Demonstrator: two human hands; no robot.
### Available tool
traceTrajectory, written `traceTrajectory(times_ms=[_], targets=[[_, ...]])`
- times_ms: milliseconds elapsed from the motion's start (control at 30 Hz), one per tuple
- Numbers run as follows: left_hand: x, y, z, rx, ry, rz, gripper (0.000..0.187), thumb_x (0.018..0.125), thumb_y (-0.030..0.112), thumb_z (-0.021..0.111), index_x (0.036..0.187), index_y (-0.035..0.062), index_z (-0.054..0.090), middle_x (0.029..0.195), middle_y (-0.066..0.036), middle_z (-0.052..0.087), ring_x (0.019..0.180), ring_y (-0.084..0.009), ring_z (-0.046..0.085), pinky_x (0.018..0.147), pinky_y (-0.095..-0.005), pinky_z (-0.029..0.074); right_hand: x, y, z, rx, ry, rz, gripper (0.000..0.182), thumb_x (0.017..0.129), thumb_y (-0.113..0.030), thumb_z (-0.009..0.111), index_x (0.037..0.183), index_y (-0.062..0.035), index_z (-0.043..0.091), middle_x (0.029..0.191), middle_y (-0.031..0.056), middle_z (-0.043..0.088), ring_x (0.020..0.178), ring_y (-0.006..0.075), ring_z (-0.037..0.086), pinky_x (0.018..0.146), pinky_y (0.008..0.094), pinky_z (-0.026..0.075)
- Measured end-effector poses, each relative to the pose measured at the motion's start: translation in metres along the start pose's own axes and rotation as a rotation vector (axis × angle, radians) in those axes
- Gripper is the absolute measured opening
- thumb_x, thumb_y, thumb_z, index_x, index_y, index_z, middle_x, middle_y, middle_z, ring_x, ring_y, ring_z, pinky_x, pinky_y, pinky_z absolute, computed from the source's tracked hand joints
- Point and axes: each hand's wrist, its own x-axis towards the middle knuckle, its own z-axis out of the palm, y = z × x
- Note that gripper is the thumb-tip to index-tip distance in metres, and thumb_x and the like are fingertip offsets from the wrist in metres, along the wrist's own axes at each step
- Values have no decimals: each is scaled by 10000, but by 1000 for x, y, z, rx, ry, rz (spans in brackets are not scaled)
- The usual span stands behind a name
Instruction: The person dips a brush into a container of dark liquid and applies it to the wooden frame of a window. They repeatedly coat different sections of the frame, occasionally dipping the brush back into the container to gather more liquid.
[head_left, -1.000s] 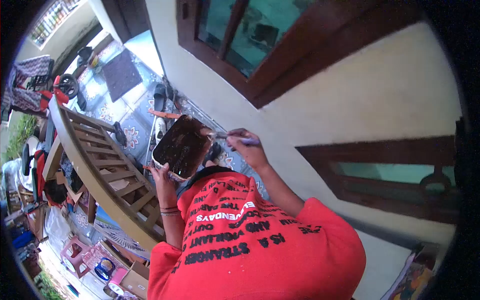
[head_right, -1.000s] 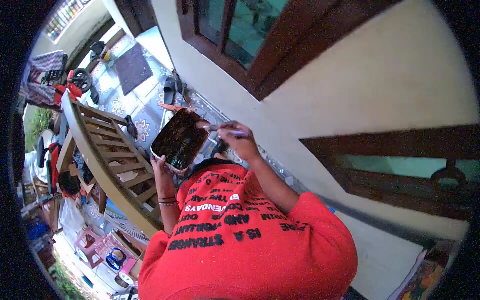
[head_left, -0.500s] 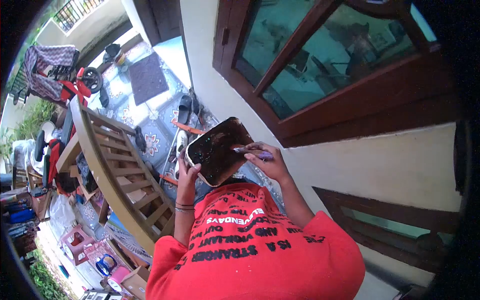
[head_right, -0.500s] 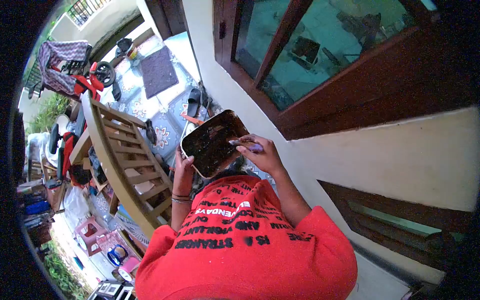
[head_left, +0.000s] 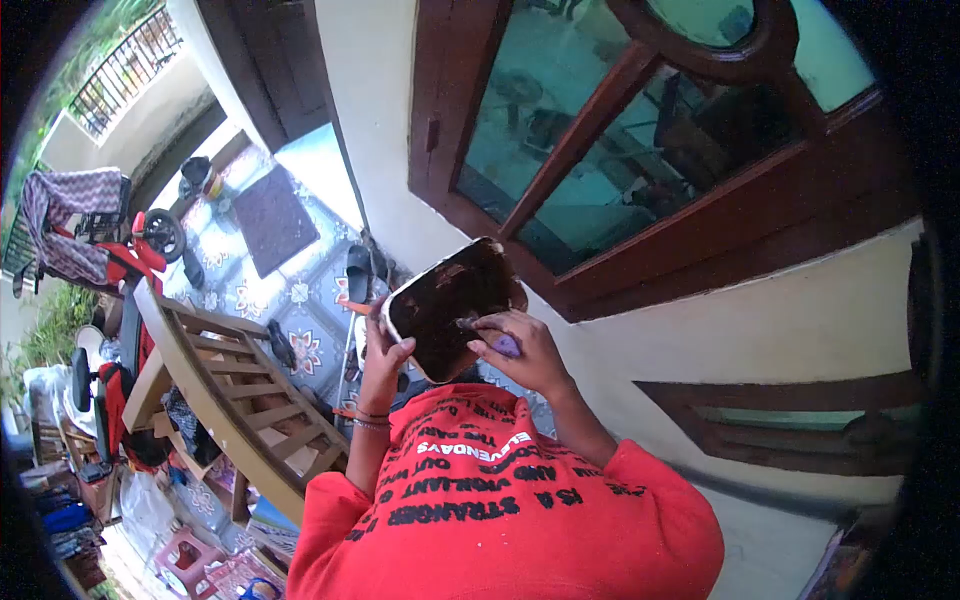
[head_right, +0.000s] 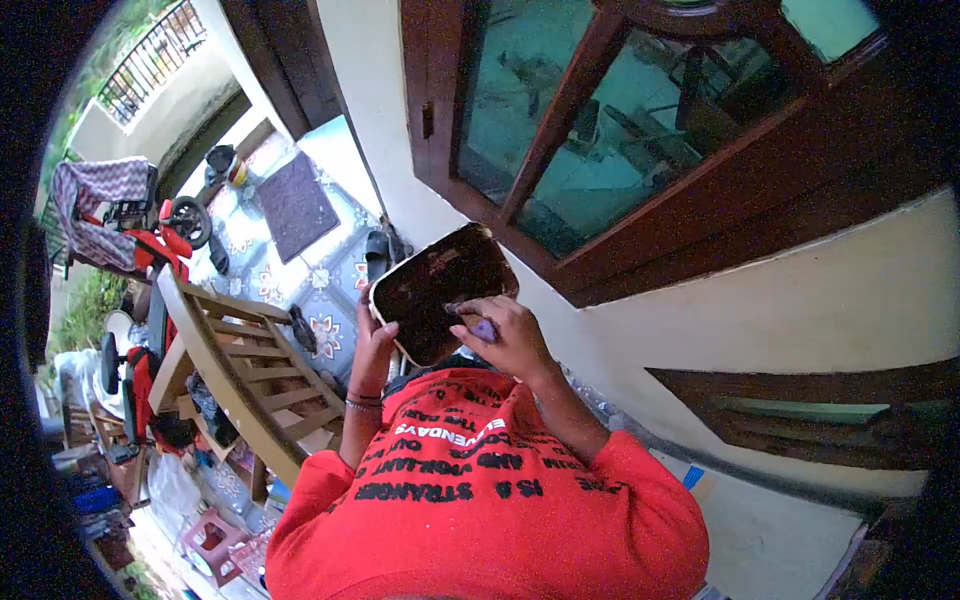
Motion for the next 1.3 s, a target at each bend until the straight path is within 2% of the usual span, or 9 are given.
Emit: traceTrajectory(times_ms=[200, 500, 667, 733, 767, 867, 967, 1033, 1300], targets=[[10, 25, -30, 82, -120, -24, 879, 730, 186, 708, 1430, 65, 190, 1352, -144, 396, 1261, -255, 394, 1073, -357, 292, 9, -18, 43, -29, -56, 88, 221, 760, -184, 714, 921, -40, 665, 903, 118, 671, 821, 285, 641, 733, 355, 502], [27, 40, -49, 207, -283, -121, 867, 718, 165, 716, 1417, 42, 218, 1341, -153, 398, 1254, -260, 401, 1066, -365, 311, 2, -36, 66, 112, 185, 218, 227, 737, -195, 741, 901, -53, 673, 858, 101, 680, 795, 260, 658, 706, 330, 513], [40, 40, -40, 224, -347, -127, 874, 716, 196, 715, 1420, 53, 219, 1345, -143, 395, 1256, -259, 393, 1068, -365, 304, -5, -37, 68, -168, 272, 284, 210, 763, -201, 732, 905, -58, 674, 840, 107, 684, 774, 240, 677, 699, 320, 522], [44, 38, -38, 189, -352, -163, 864, 715, 182, 709, 1419, 66, 224, 1341, -133, 399, 1245, -257, 397, 1065, -360, 304, -11, -46, 69, 117, 337, 318, 221, 782, -239, 721, 884, -53, 659, 793, 105, 676, 746, 259, 669, 680, 344, 518], [44, 42, -33, 186, -350, -195, 856, 713, 166, 698, 1419, 68, 225, 1338, -134, 400, 1240, -261, 402, 1062, -363, 306, -15, -46, 70, 224, 372, 365, 207, 788, -195, 728, 897, -33, 662, 836, 91, 686, 755, 183, 678, 672, 287, 517], [52, 45, -28, 158, -450, -192, 850, 706, 144, 681, 1417, 58, 223, 1334, -146, 401, 1237, -267, 405, 1062, -368, 307, -24, -41, 77, 11, 498, 306, 185, 794, -164, 722, 897, -25, 657, 814, 74, 682, 759, 162, 675, 674, 272, 515], [52, 46, -25, 168, -472, -184, 864, 710, 151, 681, 1429, 58, 210, 1350, -149, 388, 1249, -270, 396, 1073, -374, 294, -26, -46, 76, 139, 438, 320, 183, 798, -140, 716, 923, -23, 652, 825, 68, 681, 785, 155, 677, 693, 266, 516], [50, 43, -17, 159, -494, -154, 860, 712, 146, 675, 1432, 59, 214, 1359, -147, 381, 1261, -268, 384, 1078, -377, 287, -29, -35, 80, 368, 501, 255, 211, 795, -200, 716, 916, -40, 649, 831, 99, 681, 766, 228, 678, 686, 312, 519], [38, 37, 11, 186, -458, -201, 831, 732, 151, 660, 1432, 71, 220, 1342, -132, 410, 1251, -260, 394, 1063, -362, 295, -51, -19, 46, 89, 433, 173, 249, 797, -180, 713, 977, -28, 632, 848, 110, 680, 797, 233, 674, 711, 313, 514]])
